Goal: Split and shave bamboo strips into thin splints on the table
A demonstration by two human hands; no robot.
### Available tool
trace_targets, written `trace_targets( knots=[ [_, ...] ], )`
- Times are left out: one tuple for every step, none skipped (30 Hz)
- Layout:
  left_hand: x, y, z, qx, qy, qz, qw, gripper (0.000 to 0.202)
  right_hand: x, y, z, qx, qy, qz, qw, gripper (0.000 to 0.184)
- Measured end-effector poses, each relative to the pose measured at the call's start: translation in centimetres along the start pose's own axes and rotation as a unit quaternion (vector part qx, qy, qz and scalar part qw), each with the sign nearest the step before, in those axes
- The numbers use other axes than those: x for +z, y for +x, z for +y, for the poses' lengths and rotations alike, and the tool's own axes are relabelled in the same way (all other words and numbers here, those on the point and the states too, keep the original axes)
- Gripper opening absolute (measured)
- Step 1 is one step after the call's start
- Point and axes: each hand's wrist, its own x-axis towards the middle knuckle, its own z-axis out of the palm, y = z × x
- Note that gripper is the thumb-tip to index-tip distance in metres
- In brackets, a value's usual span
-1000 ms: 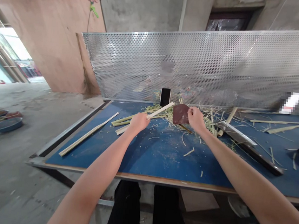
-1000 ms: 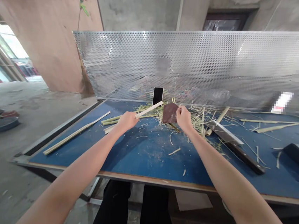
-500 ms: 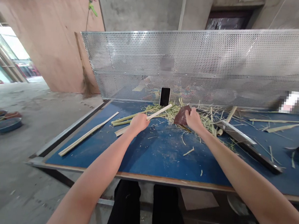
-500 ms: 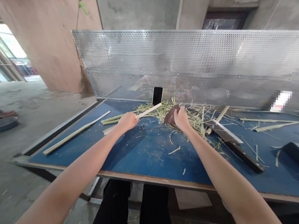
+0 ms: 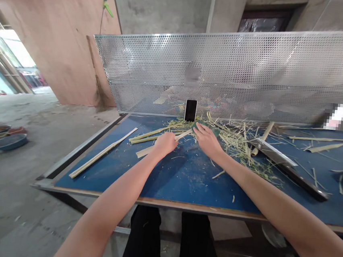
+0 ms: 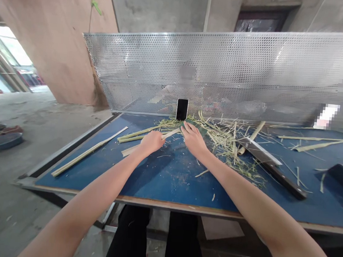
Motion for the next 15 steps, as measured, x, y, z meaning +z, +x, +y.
trace_targets(
  knots=[
    [0.0,-0.1,0.1,0.003,0.001,0.003,1.0,0.028,0.2,0.0,0.1,0.002,-0.004,-0.001,1.0,0.064],
    [0.0,-0.2,0.1,0.007,0.003,0.007,1.0,0.028,0.4,0.0,0.1,0.005,-0.006,0.0,1.0,0.063],
    [0.0,-0.4,0.2,0.009,0.005,0.01,1.0,0.028,0.6,0.0,0.2,0.007,-0.007,0.002,1.0,0.061],
    [0.1,-0.5,0.2,0.009,0.007,0.013,1.0,0.027,0.7,0.0,0.1,0.009,-0.008,0.005,1.0,0.058],
    [0.1,-0.5,0.3,0.009,0.008,0.017,1.0,0.026,0.8,0.0,0.1,0.013,-0.011,0.009,1.0,0.055],
    [0.2,-0.6,0.4,0.009,0.008,0.019,1.0,0.025,0.9,-0.1,0.0,0.018,-0.015,0.014,1.0,0.052],
    [0.3,-0.7,0.5,0.008,0.005,0.02,1.0,0.024,1.0,-0.1,-0.2,0.023,-0.018,0.019,0.999,0.05],
    [0.4,-0.7,0.6,0.007,0.001,0.022,1.0,0.023,1.0,-0.2,-0.3,0.027,-0.02,0.025,0.999,0.048],
    [0.5,-0.8,0.7,0.006,-0.005,0.022,1.0,0.022,1.0,-0.2,-0.5,0.03,-0.019,0.031,0.999,0.047],
    [0.5,-0.9,0.8,0.005,-0.01,0.023,1.0,0.022,0.9,-0.3,-0.6,0.032,-0.016,0.036,0.999,0.046],
    [0.6,-0.9,1.0,0.002,-0.013,0.023,1.0,0.021,0.8,-0.3,-0.8,0.032,-0.01,0.041,0.999,0.045],
    [0.6,-0.9,1.0,0.0,-0.015,0.024,1.0,0.021,0.7,-0.4,-1.0,0.031,-0.002,0.044,0.999,0.044],
    [0.5,-1.0,1.1,-0.001,-0.013,0.026,1.0,0.021,0.5,-0.4,-1.2,0.03,0.007,0.045,0.999,0.044],
    [0.5,-1.0,1.2,0.0,-0.01,0.026,1.0,0.021,0.3,-0.4,-1.3,0.027,0.014,0.046,0.998,0.045],
    [0.5,-1.0,1.2,0.001,-0.006,0.023,1.0,0.022,0.1,-0.4,-1.5,0.023,0.021,0.044,0.999,0.045]
  ],
)
